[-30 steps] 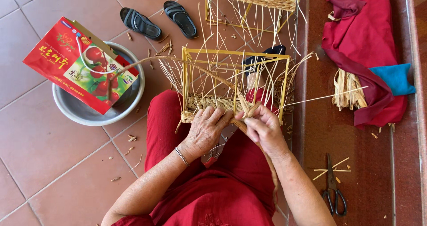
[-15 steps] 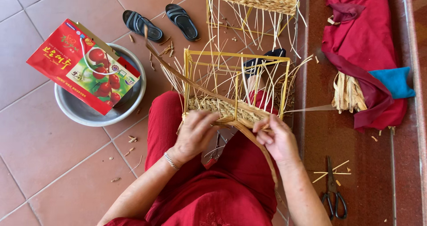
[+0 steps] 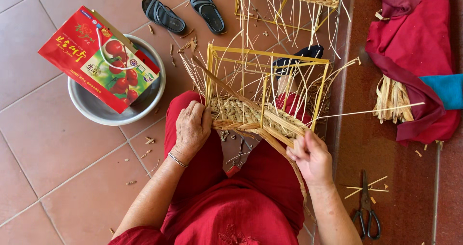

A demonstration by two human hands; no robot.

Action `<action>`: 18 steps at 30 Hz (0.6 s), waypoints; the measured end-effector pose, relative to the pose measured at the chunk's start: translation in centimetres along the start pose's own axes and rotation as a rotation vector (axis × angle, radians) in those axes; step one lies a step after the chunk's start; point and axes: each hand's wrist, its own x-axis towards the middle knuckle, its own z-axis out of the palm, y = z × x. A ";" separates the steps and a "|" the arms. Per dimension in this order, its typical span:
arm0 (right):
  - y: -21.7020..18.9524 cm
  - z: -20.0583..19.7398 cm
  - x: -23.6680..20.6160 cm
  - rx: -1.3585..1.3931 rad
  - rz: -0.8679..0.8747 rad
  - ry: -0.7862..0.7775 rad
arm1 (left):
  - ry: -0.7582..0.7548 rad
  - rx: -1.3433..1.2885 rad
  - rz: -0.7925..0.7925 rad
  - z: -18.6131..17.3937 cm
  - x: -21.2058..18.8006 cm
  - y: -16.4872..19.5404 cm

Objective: The person sits on the floor and weaves a basket by hand, threading dried plant strips through a rectangular frame. They repeatedly pull and tuck the strips to build up the basket's base and sides.

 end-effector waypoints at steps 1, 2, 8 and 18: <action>0.2 -0.5 -0.5 0.079 -0.015 -0.010 | 0.000 -0.004 0.008 -0.1 0.1 -0.2; 0.4 -1.0 -1.1 0.161 -0.029 -0.016 | -0.003 -0.008 0.017 -0.3 0.2 -0.3; -0.2 -4.5 -4.5 -0.194 0.141 -0.074 | 0.015 -0.010 0.031 -0.6 0.3 -0.5; -0.9 -6.8 -8.3 0.417 -0.444 0.212 | 0.001 0.009 0.028 -1.6 0.2 -1.5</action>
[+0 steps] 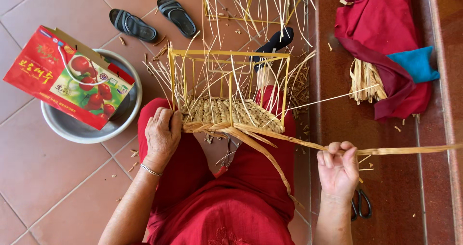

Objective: The person sits on the floor and weaves a basket by hand, threading dried plant strips through a rectangular frame. They repeatedly pull and tuck the strips to build up the basket's base and sides.

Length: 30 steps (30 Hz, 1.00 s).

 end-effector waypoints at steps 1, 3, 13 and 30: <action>0.1 -0.3 -0.1 -0.082 -0.012 0.053 | -0.001 -0.012 0.000 0.0 0.1 0.1; 0.5 -1.0 -1.1 -0.248 -0.022 0.176 | -0.033 -0.026 -0.032 -0.5 0.3 0.4; -0.7 0.9 -3.3 -1.280 0.144 0.126 | -0.003 -0.036 0.131 -2.8 1.6 6.7; 7.2 12.9 4.0 -1.878 -0.781 -0.477 | -0.740 0.260 0.055 7.4 5.6 11.1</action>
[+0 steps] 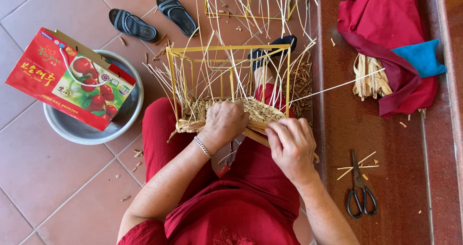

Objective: The person sits on the floor and weaves a basket by hand, threading dried plant strips through a rectangular frame. They repeatedly pull and tuck the strips to build up the basket's base and sides.

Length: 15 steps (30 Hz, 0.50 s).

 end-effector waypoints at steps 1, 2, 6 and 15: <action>0.5 0.3 0.2 -0.041 0.016 -0.010 | 0.066 -0.107 0.012 0.0 -0.2 -0.3; 0.7 0.7 0.4 -0.027 0.020 -0.024 | 0.133 -0.211 0.027 0.0 -0.5 -0.8; 0.8 2.9 1.2 0.028 0.043 -0.086 | 0.264 -0.469 0.067 0.3 -1.4 -1.4; 2.7 4.1 0.8 0.343 0.378 0.007 | 0.403 -0.143 0.557 1.4 -3.0 -0.2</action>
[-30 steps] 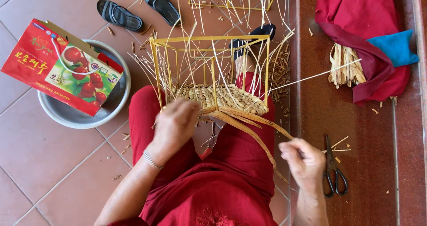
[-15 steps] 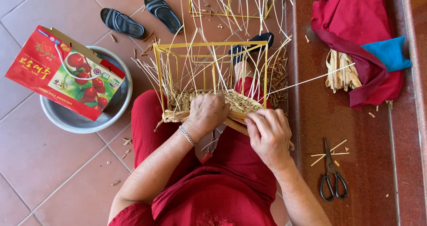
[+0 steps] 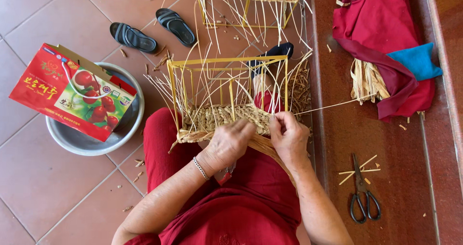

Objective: The person sits on the floor and weaves a basket by hand, threading dried plant strips through a rectangular frame. They repeatedly pull and tuck the strips to build up the basket's base and sides.

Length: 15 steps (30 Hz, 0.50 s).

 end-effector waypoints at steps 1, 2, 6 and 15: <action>0.1 -0.3 -0.2 -0.014 0.009 0.003 | 0.022 -0.004 0.076 -0.1 -0.2 0.3; 0.0 -0.4 -0.3 -0.019 0.012 0.014 | 0.044 -0.008 0.153 -0.2 -0.5 0.6; 0.0 -0.7 -0.4 0.015 0.039 0.024 | 0.062 0.032 0.272 -0.4 -0.3 0.6; 1.6 -2.1 -2.0 0.516 0.217 -0.052 | 0.042 -0.653 -0.429 -0.8 0.4 -2.7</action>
